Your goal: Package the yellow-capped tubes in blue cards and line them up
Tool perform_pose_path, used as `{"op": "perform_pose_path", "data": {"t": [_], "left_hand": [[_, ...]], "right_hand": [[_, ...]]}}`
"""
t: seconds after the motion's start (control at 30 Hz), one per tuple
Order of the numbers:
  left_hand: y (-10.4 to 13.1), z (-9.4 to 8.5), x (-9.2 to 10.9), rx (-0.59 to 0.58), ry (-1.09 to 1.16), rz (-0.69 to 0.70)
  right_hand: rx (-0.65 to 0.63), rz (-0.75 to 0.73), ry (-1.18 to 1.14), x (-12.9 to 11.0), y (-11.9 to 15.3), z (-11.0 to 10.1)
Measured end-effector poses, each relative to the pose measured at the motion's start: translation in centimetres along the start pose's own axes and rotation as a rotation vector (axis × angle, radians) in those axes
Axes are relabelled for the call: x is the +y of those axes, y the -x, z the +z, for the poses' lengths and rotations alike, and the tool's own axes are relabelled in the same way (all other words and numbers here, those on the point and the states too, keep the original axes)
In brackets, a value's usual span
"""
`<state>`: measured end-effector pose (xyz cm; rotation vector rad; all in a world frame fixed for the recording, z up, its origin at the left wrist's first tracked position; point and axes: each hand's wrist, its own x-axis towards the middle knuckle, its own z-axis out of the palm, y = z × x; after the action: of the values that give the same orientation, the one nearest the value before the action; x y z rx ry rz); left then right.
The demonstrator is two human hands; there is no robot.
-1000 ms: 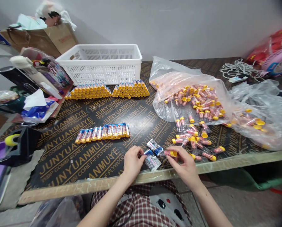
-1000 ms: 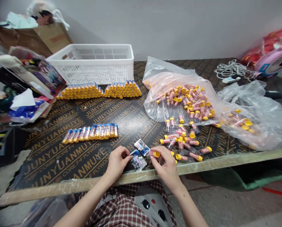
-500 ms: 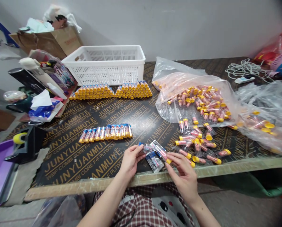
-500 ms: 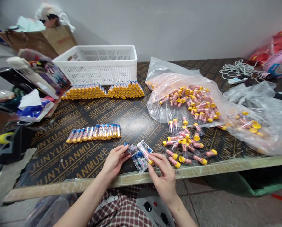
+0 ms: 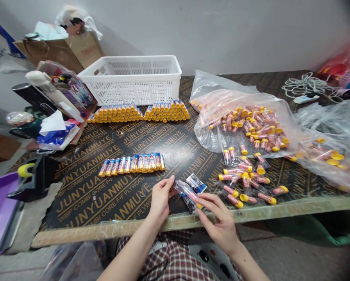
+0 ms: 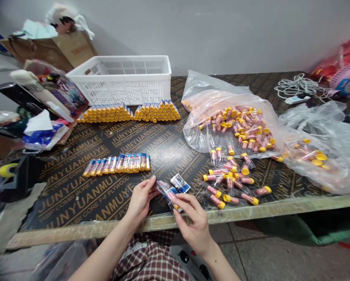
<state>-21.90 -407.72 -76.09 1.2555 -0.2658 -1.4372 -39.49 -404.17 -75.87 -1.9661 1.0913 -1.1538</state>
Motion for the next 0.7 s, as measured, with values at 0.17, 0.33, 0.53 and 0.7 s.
{"op": "perform_pose_path", "data": {"t": [0.17, 0.33, 0.53, 0.7], "left_hand": [[1.2, 0.5, 0.5, -0.165, -0.004, -0.015], [2.4, 0.5, 1.0, -0.332, -0.138, -0.132], [3.3, 0.3, 1.0, -0.449, -0.235, -0.182], [3.6, 0.4, 0.8, -0.454, -0.254, -0.209]], "right_hand": [[-0.052, 0.015, -0.028, 0.6, -0.2, 0.5], [-0.020, 0.002, 0.042, 1.1, -1.1, 0.5], [-0.222, -0.015, -0.110, 0.9, -1.8, 0.0], [-0.283, -0.005, -0.185, 0.9, -1.7, 0.3]]}}
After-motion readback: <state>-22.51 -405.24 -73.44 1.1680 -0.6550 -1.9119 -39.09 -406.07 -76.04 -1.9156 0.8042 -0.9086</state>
